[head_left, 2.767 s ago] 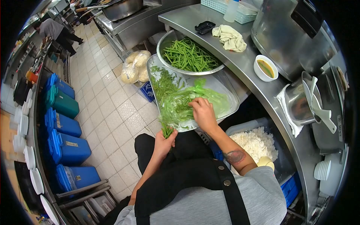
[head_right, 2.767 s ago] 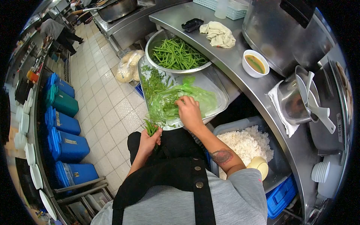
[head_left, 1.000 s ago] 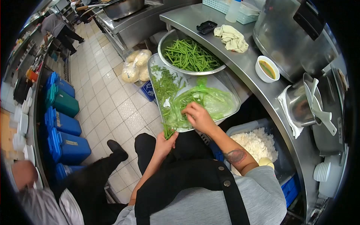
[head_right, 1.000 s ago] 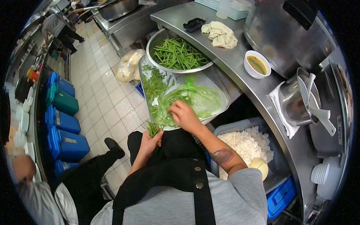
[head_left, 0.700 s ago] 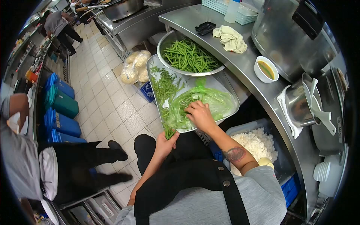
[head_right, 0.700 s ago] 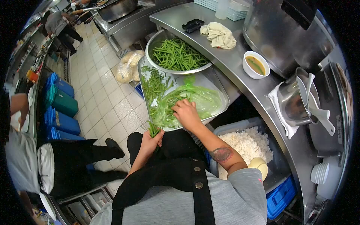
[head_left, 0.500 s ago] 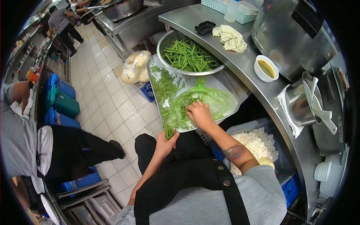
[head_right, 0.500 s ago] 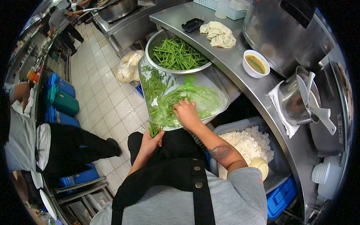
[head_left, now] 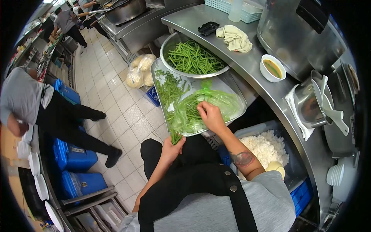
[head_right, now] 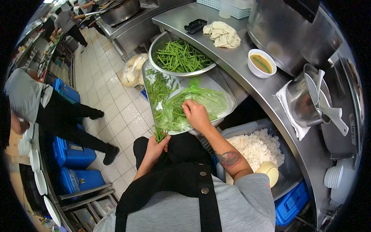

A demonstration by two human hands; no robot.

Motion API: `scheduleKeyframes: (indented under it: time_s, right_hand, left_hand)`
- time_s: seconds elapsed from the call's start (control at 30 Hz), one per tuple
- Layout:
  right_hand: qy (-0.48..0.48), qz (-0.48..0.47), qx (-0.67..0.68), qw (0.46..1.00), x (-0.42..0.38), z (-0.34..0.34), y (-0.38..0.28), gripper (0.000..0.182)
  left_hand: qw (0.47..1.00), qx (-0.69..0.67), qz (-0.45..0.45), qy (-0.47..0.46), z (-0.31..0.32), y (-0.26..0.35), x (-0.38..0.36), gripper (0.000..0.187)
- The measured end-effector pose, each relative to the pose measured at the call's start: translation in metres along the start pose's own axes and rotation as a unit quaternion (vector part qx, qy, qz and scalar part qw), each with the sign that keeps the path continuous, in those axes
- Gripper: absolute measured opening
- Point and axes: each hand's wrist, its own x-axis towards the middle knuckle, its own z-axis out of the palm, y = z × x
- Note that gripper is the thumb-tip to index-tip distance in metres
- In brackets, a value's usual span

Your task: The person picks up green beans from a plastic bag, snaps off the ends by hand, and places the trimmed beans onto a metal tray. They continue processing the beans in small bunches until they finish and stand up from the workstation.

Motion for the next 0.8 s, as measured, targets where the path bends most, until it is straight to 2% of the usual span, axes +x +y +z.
scheduleKeyframes:
  time_s: [0.13,0.33,0.43,0.53,0.8]
  right_hand:
    - [-0.074,-0.006,0.027,0.997,-0.003,0.003,-0.002,0.009]
    - [0.033,0.004,-0.122,0.992,-0.002,0.004,0.005,0.022]
    - [0.006,-0.005,-0.13,0.991,-0.004,0.004,0.015,0.019]
    - [-0.091,-0.019,-0.18,0.979,-0.011,0.008,0.016,0.013]
    - [-0.123,-0.001,-0.203,0.971,-0.011,0.006,0.005,0.01]
  left_hand:
    - [1.0,0.005,-0.002,0.011,0.002,0.004,-0.002,0.015]
    - [1.0,0.008,0.001,0.009,0.002,0.002,-0.002,0.014]
    - [1.0,0.007,0.002,0.004,0.001,0.001,-0.001,0.014]
    - [1.0,0.002,0.0,0.001,0.0,-0.001,0.0,0.014]
    - [1.0,0.007,-0.002,-0.001,-0.002,-0.002,0.0,0.016]
